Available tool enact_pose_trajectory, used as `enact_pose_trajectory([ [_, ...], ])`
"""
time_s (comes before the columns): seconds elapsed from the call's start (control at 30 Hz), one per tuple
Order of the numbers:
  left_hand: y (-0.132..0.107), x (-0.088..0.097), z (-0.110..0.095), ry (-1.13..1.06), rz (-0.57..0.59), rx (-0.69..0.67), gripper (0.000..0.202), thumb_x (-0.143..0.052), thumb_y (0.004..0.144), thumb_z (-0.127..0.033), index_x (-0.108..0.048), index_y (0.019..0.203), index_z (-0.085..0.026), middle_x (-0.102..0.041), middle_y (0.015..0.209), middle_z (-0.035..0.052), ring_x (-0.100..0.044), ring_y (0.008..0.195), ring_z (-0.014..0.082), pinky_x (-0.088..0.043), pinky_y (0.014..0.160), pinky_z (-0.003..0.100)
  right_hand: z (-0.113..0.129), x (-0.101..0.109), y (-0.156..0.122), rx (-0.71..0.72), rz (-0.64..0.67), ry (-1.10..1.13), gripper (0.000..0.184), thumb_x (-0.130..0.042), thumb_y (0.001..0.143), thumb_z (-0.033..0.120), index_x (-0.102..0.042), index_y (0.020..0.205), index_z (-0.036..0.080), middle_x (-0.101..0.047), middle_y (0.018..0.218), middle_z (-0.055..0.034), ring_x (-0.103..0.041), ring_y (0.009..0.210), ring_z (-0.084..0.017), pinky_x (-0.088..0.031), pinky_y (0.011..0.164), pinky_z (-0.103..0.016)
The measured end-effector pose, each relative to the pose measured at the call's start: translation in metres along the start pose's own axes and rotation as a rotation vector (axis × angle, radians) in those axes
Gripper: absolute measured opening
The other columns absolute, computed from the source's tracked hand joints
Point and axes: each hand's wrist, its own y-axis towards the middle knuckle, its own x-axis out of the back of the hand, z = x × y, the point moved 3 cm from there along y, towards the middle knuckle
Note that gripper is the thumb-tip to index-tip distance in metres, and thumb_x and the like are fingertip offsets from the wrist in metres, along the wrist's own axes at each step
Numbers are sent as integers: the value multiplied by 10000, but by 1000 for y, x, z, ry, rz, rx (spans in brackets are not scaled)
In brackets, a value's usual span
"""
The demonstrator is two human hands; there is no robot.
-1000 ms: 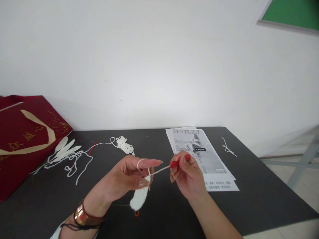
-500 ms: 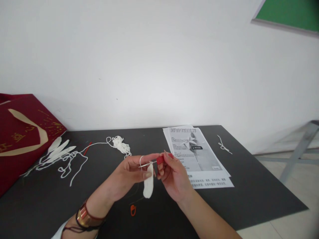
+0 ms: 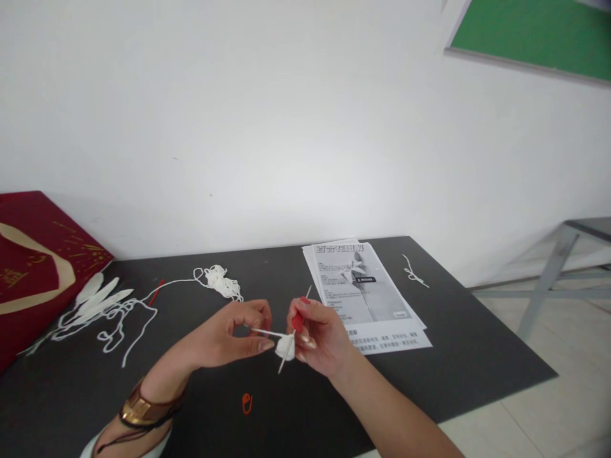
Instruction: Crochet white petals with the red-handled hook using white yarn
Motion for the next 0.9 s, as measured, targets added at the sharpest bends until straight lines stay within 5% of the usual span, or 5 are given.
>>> enact_pose_trajectory([
  [0.27, -5, 4, -17, 673, -219, -128, 181, -545, 801, -98, -572, 639, -174, -525, 801, 25, -499, 749, 175, -366, 672, 297, 1, 0, -2, -22, 30, -8, 255, -707, 765, 306, -654, 634, 94, -552, 379, 36, -396, 265, -58, -455, 302, -174],
  [0.5, -9, -6, -22, -138, -152, -199, 377, -628, 810, -378, -710, 489, -198, -567, 786, 85, -527, 823, 238, -407, 723, 359, -2, 2, -1, -45, 26, -22, 276, -714, 759, 313, -630, 616, 92, -535, 374, 33, -395, 260, -58, -449, 302, -172],
  [0.6, -5, -24, -22, -414, -110, -259, 188, -666, 781, -394, -799, 877, -302, -547, 964, 84, -538, 921, 271, -440, 807, 429, -2, 4, 0, -46, 5, -24, 287, -732, 740, 339, -624, 619, 102, -514, 365, 44, -405, 269, -67, -451, 298, -175],
  [0.7, -3, -38, -20, -251, -94, -257, 562, -678, 801, -249, -540, 1317, -424, -532, 1034, 56, -533, 965, 244, -429, 877, 435, 0, 5, 1, -48, -29, -21, 285, -747, 729, 340, -635, 620, 102, -511, 370, 51, -402, 286, -55, -432, 298, -150],
  [0.9, -6, -37, -18, 42, -440, -99, 595, -613, 856, -196, -444, 1392, -389, -499, 1069, 31, -528, 900, 168, -431, 906, 356, 3, 6, 1, -8, -115, -17, 234, -725, 774, 311, -673, 680, 103, -578, 453, 46, -428, 315, -33, -434, 320, -121],
])
